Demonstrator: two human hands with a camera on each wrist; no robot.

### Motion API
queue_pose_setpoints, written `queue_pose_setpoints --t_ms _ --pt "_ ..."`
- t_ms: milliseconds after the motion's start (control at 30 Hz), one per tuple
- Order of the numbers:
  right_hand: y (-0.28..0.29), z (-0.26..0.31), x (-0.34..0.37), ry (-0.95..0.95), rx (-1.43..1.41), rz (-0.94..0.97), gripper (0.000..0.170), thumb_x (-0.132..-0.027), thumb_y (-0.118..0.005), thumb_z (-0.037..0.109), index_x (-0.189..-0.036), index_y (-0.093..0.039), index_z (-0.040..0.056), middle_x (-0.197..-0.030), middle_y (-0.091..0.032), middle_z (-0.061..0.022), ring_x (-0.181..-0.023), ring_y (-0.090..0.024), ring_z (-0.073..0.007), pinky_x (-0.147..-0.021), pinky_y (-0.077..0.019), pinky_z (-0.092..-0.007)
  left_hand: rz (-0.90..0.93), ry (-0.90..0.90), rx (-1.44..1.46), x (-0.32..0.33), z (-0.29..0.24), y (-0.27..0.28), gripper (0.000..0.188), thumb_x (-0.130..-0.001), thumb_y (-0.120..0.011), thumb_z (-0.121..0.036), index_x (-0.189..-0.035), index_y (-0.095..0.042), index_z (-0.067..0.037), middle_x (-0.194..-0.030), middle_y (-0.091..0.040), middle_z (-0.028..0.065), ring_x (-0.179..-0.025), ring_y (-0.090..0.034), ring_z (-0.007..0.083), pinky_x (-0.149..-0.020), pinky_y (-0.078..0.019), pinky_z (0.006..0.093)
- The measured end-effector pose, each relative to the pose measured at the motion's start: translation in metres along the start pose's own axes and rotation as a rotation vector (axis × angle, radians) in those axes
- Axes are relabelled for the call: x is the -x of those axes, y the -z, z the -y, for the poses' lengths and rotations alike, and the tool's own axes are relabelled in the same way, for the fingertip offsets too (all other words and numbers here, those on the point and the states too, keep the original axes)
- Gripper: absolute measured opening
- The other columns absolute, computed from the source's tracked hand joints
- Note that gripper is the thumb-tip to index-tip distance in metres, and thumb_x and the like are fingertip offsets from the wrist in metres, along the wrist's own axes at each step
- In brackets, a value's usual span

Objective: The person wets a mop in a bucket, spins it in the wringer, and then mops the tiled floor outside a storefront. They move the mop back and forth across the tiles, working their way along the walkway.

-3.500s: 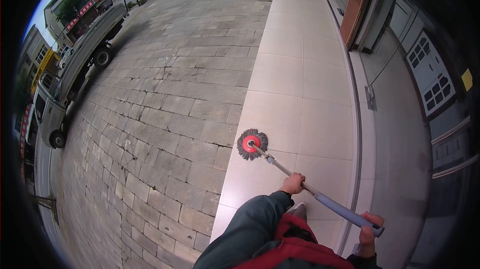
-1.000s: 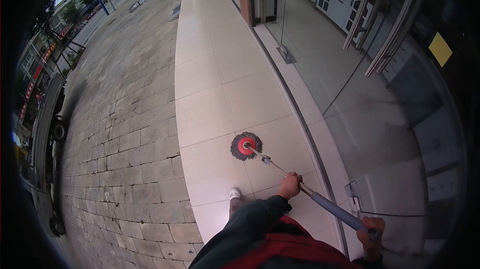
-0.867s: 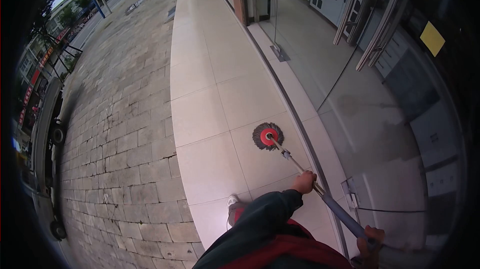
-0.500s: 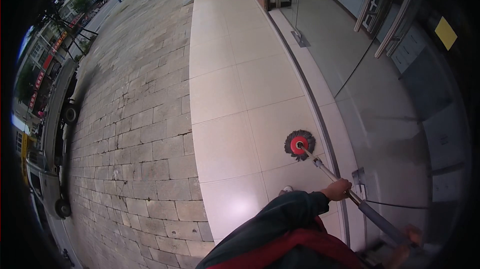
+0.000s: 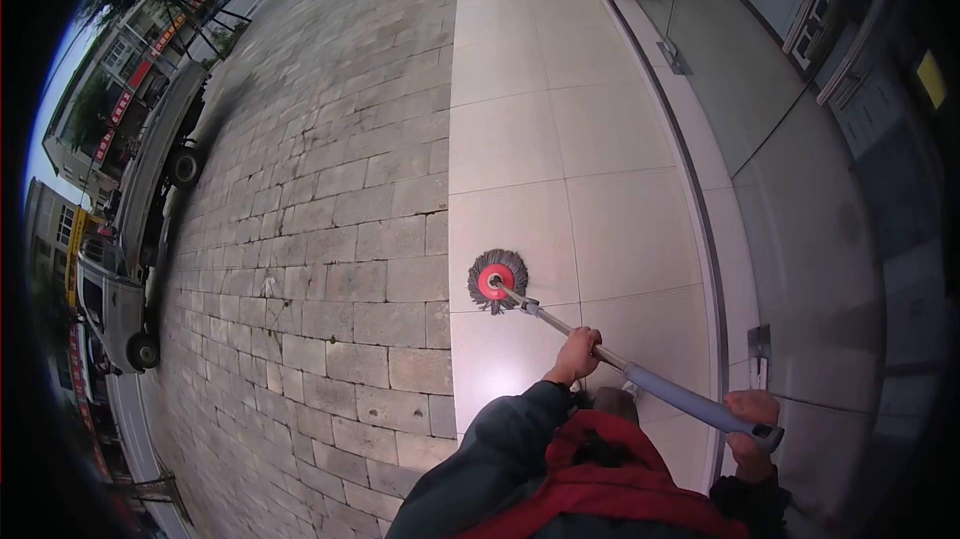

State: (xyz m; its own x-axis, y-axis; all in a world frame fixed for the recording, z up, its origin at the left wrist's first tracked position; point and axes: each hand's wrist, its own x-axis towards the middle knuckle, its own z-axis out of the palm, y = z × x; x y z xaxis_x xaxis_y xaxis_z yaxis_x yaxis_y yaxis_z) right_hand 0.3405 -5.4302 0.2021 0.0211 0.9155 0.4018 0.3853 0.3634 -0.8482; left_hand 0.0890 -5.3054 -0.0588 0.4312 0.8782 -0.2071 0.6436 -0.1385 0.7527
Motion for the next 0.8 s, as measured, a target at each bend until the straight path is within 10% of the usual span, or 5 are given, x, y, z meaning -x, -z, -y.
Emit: queue_pose_setpoints --t_ms 200,433,567,800 --pt "-0.014 -0.012 0.028 -0.028 -0.037 0.136 0.041 -0.060 -0.065 0.008 -0.099 -0.052 0.0071 -0.085 -0.061 -0.0146 -0.065 -0.058 -0.0269 -0.066 -0.0466 -0.0373 -0.019 0.135 -0.171 0.038 0.041 -0.006 0.016 -0.071 -0.066 -0.020 -0.076 -0.061 -0.005 -0.082 -0.056 0.0146 -0.087 -0.052 0.0347 -0.075 -0.0449 0.0407" --pt "0.084 0.034 0.098 -0.018 0.157 0.041 0.039 -0.058 -0.067 0.003 -0.093 -0.052 0.0072 -0.070 -0.060 -0.0141 -0.053 -0.058 -0.0296 -0.056 -0.0474 -0.0368 0.096 0.124 -0.220 0.045 -0.063 -0.087 0.022 -0.076 -0.064 -0.033 -0.081 -0.065 -0.011 -0.090 -0.056 0.0097 -0.100 -0.050 0.0287 -0.075 -0.0473 0.0402" --pt "0.135 0.065 0.211 -0.336 0.144 -0.406 0.036 -0.060 -0.069 0.011 -0.092 -0.053 0.0051 -0.086 -0.060 -0.0135 -0.080 -0.058 -0.0232 -0.071 -0.0456 -0.0331 0.167 -0.068 -0.151 0.048 -0.142 -0.172 0.021 -0.077 -0.063 -0.032 -0.081 -0.064 -0.011 -0.091 -0.056 0.0082 -0.099 -0.050 0.0286 -0.074 -0.0472 0.0405" --pt "0.240 0.098 0.417 -0.393 0.446 -0.437 0.034 -0.072 -0.064 0.016 -0.100 -0.047 0.0069 -0.105 -0.050 -0.0123 -0.100 -0.050 -0.0233 -0.088 -0.0387 -0.0379 0.432 -0.429 -0.094 0.095 -0.275 -0.327 0.016 -0.069 -0.063 -0.012 -0.084 -0.060 -0.009 -0.090 -0.055 0.0101 -0.097 -0.050 0.0310 -0.073 -0.0479 0.0428"
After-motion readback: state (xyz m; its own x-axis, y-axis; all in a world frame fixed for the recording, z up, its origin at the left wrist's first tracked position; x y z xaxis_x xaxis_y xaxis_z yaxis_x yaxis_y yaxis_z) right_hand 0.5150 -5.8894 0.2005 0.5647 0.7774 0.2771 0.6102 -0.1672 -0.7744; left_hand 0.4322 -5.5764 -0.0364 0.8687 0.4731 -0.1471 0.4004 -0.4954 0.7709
